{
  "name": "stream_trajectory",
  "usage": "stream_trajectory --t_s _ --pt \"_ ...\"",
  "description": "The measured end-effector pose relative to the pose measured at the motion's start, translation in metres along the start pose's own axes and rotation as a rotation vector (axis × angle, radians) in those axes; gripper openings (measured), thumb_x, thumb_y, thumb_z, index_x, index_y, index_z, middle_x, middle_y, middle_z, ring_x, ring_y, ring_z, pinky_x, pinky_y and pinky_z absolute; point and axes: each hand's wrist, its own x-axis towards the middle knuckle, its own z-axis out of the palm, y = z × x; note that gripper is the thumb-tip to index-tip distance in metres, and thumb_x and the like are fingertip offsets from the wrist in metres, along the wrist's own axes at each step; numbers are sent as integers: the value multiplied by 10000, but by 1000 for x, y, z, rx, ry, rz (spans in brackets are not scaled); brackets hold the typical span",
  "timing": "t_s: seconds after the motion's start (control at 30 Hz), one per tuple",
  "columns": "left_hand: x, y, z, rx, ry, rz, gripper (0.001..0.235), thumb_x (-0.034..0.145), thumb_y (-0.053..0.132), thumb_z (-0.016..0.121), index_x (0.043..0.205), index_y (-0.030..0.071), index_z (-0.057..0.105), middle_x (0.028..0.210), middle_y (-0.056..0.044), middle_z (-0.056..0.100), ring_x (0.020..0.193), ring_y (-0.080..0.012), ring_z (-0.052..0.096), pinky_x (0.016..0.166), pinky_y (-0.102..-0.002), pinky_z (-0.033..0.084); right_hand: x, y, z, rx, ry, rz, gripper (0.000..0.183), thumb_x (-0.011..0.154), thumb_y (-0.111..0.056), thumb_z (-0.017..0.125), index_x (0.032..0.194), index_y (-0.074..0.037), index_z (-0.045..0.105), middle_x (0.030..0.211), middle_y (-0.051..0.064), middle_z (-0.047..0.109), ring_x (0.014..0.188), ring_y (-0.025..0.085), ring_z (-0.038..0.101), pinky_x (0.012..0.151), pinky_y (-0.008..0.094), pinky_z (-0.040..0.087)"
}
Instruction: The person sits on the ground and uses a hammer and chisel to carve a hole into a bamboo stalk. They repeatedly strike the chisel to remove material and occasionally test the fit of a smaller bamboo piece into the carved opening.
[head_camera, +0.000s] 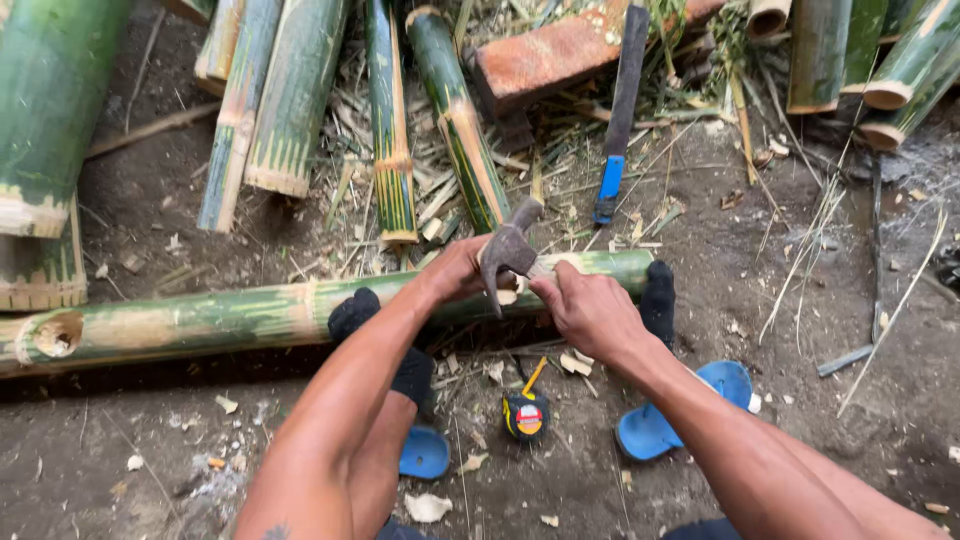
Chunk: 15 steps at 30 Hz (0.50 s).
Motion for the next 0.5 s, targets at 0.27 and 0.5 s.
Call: stream_trajectory --t_s 0.27,0.5 --pt "18 -6 -2 12 -36 -5 447 762 144 885 1154 162 671 1008 -16 729 921 -171 705 846 -352 562 10 13 2 202 224 -92 405 1025 -415 518 1046 -14 575 776 283 671 760 518 652 650 606 484" --pt "29 -51 24 -525 -98 -193 356 803 0 815 1127 113 718 1022 41 715 941 -74 638 857 -269 580 28 12 -16 191 124 31 436 1063 -446 476 1026 -28 594 795 298 670 802 531 639 684 609 474"
